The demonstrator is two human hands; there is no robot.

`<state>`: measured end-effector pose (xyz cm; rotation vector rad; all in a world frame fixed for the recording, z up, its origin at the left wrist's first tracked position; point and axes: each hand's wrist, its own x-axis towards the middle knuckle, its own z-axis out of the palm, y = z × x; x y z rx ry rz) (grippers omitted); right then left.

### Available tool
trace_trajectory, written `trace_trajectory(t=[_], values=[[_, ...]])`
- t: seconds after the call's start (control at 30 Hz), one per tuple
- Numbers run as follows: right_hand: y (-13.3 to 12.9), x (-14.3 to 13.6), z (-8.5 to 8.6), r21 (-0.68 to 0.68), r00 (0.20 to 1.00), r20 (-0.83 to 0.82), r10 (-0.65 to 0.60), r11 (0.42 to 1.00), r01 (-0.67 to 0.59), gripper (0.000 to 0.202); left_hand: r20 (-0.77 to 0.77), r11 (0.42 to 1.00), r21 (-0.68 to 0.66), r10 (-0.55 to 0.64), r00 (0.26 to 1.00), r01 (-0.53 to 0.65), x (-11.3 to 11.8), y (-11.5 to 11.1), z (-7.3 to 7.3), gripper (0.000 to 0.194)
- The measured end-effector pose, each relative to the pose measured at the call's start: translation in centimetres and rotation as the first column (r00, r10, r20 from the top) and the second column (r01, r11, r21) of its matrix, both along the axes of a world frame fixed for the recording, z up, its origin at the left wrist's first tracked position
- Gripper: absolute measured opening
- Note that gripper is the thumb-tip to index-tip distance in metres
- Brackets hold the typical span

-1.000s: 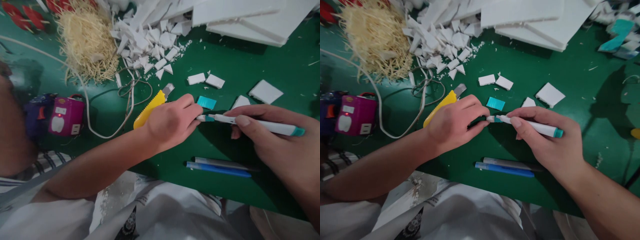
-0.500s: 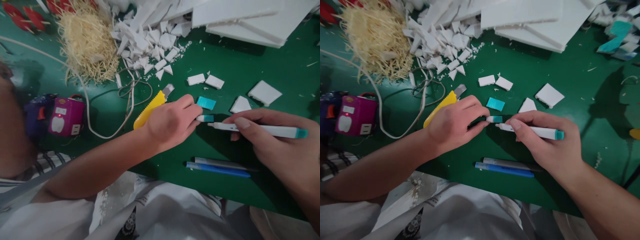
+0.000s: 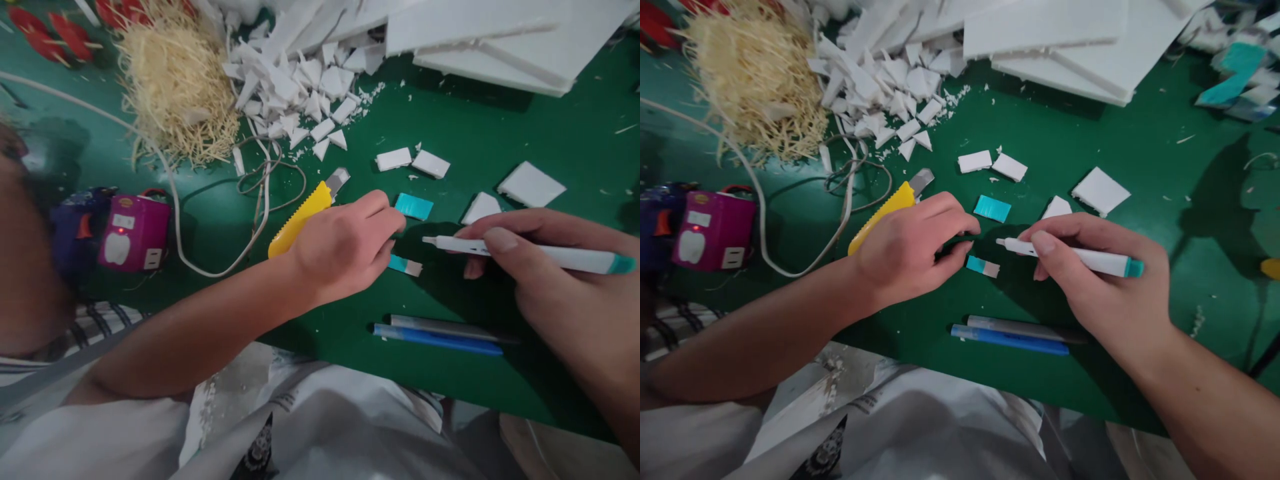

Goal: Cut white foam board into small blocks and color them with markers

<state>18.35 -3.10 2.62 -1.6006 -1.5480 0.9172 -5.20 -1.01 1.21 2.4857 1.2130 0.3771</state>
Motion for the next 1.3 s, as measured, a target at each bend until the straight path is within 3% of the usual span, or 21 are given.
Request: trace_trajectory(t=[0.13,0.3,0.5,0.73,1.03,1.17,1.3], values=[[-0.2,0.0,0.5,0.001,0.999,0.044,-0.012,1.000,0.012,0.027,0.067,0.999,-0.034,-0.001,0.998,0.003,-0.2,-0.2,0.4,0.019],[-0.1,0.1,0.4,-0.015,1.000,0.003,-0.015,1.000,0.015,0.019,0.017,0.997,-0.046,-0.059,0.998,0.060,-0.4,-0.2,0.9,0.019],[0.1,0.2,-0.3,0.011,0.998,-0.049,0.026,1.000,-0.026,0.022,0.045,0.993,-0.054,-0.102,0.994,0.105,-0.6,-0.2,0.7,0.022],[-0.2,0.2,0.1,-0.032,0.997,-0.075,0.023,0.999,-0.025,0.017,0.135,0.980,-0.070,-0.178,0.975,0.188,-0.5,-0.4,0.4,0.026],[0.0,0.2,0.3,-0.059,0.997,-0.076,0.020,0.998,-0.025,0.017,0.229,0.993,-0.116,0.004,0.973,0.023,-0.1,-0.2,-0.2,0.021],[0.2,0.3,0.3,-0.053,0.997,-0.070,0.030,0.998,-0.034,0.017,0.240,0.997,-0.078,-0.002,0.971,0.022,-0.2,-0.2,0.1,0.024],[0.3,0.2,0.1,-0.045,0.996,-0.077,0.039,0.998,-0.042,0.018,0.145,0.996,-0.070,-0.044,0.988,0.054,-0.3,-0.4,0.4,0.023]])
